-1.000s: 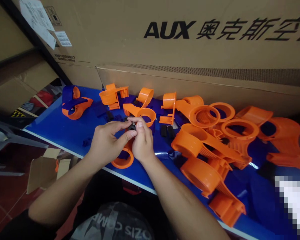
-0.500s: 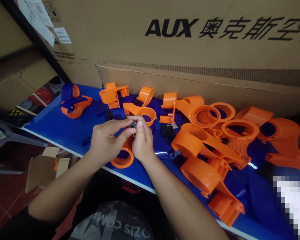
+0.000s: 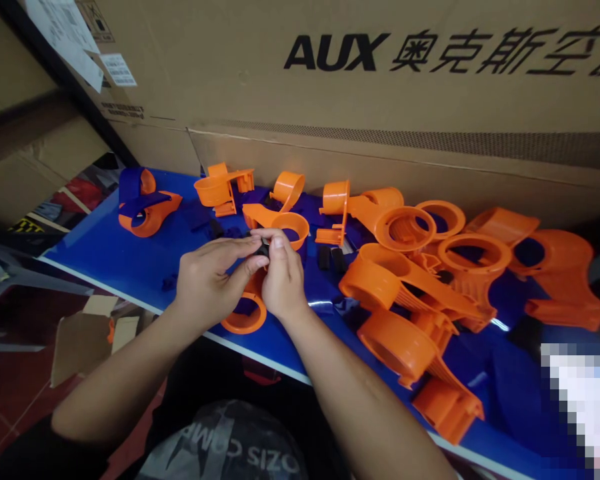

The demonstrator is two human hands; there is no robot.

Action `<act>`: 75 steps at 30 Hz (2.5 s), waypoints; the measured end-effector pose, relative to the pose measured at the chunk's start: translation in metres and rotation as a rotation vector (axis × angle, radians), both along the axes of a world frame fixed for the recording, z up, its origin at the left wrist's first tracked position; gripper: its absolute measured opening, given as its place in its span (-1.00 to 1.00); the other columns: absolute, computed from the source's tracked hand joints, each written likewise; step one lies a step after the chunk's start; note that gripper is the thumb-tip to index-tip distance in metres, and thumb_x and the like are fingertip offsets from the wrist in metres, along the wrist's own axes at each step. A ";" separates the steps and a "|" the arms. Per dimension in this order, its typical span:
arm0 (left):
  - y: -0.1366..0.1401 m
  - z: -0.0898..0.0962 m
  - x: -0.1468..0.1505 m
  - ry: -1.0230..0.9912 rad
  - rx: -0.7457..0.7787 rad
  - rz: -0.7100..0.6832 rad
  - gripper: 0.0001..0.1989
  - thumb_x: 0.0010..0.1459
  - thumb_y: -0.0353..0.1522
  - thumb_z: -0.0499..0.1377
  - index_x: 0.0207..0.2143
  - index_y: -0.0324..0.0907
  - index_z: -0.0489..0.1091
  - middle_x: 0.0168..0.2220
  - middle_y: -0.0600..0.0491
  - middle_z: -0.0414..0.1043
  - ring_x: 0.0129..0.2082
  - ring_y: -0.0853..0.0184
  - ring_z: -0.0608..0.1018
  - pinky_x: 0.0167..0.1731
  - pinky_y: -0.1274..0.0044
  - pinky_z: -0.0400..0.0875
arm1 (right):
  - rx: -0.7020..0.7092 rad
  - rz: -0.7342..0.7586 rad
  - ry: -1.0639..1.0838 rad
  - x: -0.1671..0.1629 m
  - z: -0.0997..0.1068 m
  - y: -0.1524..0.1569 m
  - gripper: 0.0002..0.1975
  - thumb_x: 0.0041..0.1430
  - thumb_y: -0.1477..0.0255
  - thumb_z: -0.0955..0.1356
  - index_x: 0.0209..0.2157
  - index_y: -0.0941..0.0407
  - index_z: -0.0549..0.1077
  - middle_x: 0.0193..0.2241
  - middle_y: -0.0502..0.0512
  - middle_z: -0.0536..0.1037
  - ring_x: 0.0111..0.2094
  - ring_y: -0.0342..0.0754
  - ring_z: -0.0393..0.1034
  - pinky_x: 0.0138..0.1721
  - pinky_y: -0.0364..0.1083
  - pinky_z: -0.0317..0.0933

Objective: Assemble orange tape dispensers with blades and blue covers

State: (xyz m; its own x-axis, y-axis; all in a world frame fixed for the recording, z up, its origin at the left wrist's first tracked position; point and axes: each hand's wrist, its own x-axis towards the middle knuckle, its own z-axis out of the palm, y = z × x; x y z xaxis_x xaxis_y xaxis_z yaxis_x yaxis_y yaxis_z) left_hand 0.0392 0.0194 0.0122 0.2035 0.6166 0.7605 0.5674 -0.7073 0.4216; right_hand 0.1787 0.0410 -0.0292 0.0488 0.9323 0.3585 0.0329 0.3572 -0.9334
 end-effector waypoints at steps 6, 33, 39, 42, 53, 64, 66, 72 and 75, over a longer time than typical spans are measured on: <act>0.000 0.000 0.002 0.052 0.042 0.043 -0.85 0.38 -0.34 0.30 -0.08 -0.19 0.62 -0.09 -0.06 0.73 -0.09 0.23 0.75 0.01 0.39 0.66 | -0.006 -0.004 -0.005 0.000 0.000 0.000 -0.43 0.53 -0.01 0.09 -0.09 0.00 0.60 0.01 0.11 0.67 0.11 0.14 0.53 0.23 0.13 0.34; 0.009 0.001 -0.003 0.092 0.049 -0.033 -0.89 0.35 -0.36 0.32 -0.12 -0.21 0.60 -0.12 -0.07 0.73 -0.13 0.22 0.76 -0.07 0.40 0.68 | -0.013 0.022 0.061 -0.001 -0.005 0.001 -0.40 0.53 -0.04 0.09 -0.10 -0.01 0.60 0.02 0.09 0.66 0.13 0.12 0.52 0.25 0.12 0.31; 0.009 0.006 -0.003 0.131 -0.010 -0.032 -0.93 0.36 -0.39 0.30 -0.15 -0.16 0.60 -0.13 -0.01 0.73 -0.16 0.26 0.76 -0.11 0.45 0.68 | -0.016 0.010 0.080 -0.002 -0.009 0.001 -0.43 0.54 -0.02 0.11 -0.07 -0.02 0.62 0.03 0.09 0.66 0.13 0.13 0.52 0.23 0.14 0.32; 0.010 0.003 -0.003 0.115 0.025 -0.021 -0.91 0.35 -0.40 0.30 -0.13 -0.20 0.60 -0.12 -0.04 0.73 -0.15 0.25 0.77 -0.11 0.46 0.69 | -0.037 0.019 0.087 -0.002 -0.009 0.002 -0.43 0.53 -0.03 0.11 -0.07 -0.02 0.62 0.03 0.09 0.66 0.13 0.14 0.52 0.26 0.16 0.32; 0.012 -0.001 -0.003 0.091 0.168 -0.029 -0.87 0.37 -0.42 0.29 -0.06 -0.20 0.61 -0.10 -0.05 0.74 -0.07 0.26 0.76 0.01 0.45 0.67 | -0.052 0.033 0.088 -0.001 -0.008 0.002 -0.40 0.52 -0.06 0.09 -0.02 -0.03 0.61 0.07 0.09 0.65 0.18 0.13 0.50 0.31 0.15 0.29; 0.011 0.003 -0.004 0.134 0.100 -0.045 -0.90 0.35 -0.42 0.30 -0.11 -0.21 0.59 -0.10 -0.05 0.73 -0.10 0.25 0.76 -0.03 0.45 0.67 | -0.046 -0.005 0.067 -0.003 -0.005 0.001 -0.38 0.52 -0.08 0.09 -0.08 0.00 0.60 0.02 0.10 0.66 0.12 0.12 0.51 0.25 0.13 0.32; 0.010 0.005 -0.006 0.144 0.096 -0.043 -0.91 0.37 -0.41 0.29 -0.12 -0.21 0.59 -0.09 -0.06 0.73 -0.10 0.25 0.76 -0.03 0.45 0.68 | -0.013 -0.013 0.089 -0.003 -0.004 0.002 -0.39 0.52 -0.08 0.10 -0.09 -0.01 0.60 0.00 0.10 0.66 0.12 0.11 0.51 0.26 0.13 0.32; 0.013 0.009 -0.009 0.196 0.164 -0.045 -0.84 0.39 -0.42 0.25 -0.04 -0.19 0.60 -0.03 -0.06 0.72 -0.02 0.24 0.75 0.02 0.42 0.69 | -0.043 -0.008 0.070 -0.001 -0.005 0.003 -0.40 0.51 -0.09 0.09 -0.06 -0.03 0.59 -0.01 0.09 0.66 0.12 0.12 0.52 0.27 0.15 0.33; 0.014 0.011 -0.011 0.243 0.172 -0.072 -0.79 0.38 -0.41 0.27 0.02 -0.21 0.60 -0.01 -0.08 0.72 0.02 0.22 0.74 0.06 0.40 0.68 | -0.061 0.013 0.067 -0.001 -0.005 0.002 -0.40 0.52 -0.07 0.08 -0.05 -0.03 0.60 0.01 0.08 0.66 0.14 0.11 0.52 0.27 0.14 0.33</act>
